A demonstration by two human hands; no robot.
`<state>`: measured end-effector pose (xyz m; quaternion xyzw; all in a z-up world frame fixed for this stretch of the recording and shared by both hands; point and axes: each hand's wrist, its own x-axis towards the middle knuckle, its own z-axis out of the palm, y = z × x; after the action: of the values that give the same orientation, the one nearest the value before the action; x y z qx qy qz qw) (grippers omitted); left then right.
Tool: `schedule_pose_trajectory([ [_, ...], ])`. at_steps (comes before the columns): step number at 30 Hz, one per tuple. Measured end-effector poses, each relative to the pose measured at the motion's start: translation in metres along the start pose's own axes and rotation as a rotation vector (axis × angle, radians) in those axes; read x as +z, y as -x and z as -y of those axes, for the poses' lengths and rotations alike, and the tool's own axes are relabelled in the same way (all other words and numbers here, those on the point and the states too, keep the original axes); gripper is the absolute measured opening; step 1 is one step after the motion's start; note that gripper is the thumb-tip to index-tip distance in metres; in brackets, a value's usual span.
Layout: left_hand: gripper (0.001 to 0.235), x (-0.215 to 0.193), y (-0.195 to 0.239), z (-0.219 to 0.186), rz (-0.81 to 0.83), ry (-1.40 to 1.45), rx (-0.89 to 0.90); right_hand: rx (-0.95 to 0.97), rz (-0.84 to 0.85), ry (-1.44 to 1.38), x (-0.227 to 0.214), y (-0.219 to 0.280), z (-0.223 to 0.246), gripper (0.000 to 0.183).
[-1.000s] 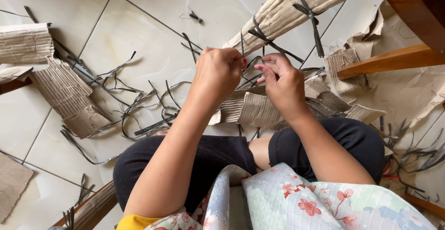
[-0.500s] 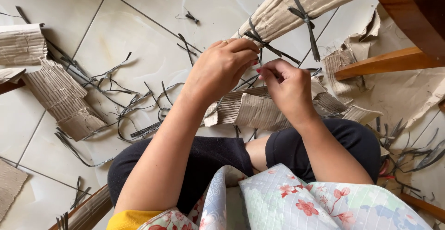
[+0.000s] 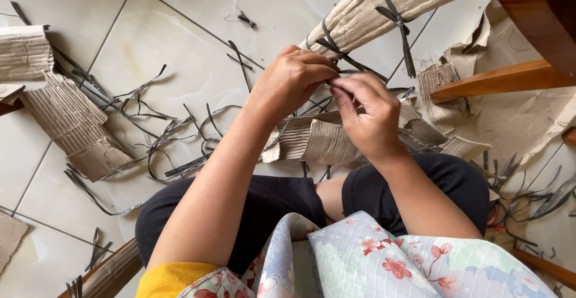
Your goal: Wrapping wooden stool legs with protective cardboard and securing them with plastic ties
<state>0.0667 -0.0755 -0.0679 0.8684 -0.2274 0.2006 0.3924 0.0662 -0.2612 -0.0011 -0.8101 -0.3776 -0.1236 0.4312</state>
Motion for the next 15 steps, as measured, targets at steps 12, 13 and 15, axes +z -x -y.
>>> schedule_pose_trajectory([
  [12,0.014,-0.017,-0.006,-0.015,0.03,0.105,-0.164,-0.036,0.013,0.175,0.004,0.006,-0.021,0.01],
  [13,0.014,-0.017,-0.006,-0.015,0.029,0.105,-0.164,-0.036,0.013,0.175,0.004,0.006,-0.022,0.01],
  [15,0.014,-0.017,-0.006,-0.014,0.014,0.112,-0.177,0.04,0.03,0.088,0.004,0.006,-0.024,0.007],
])
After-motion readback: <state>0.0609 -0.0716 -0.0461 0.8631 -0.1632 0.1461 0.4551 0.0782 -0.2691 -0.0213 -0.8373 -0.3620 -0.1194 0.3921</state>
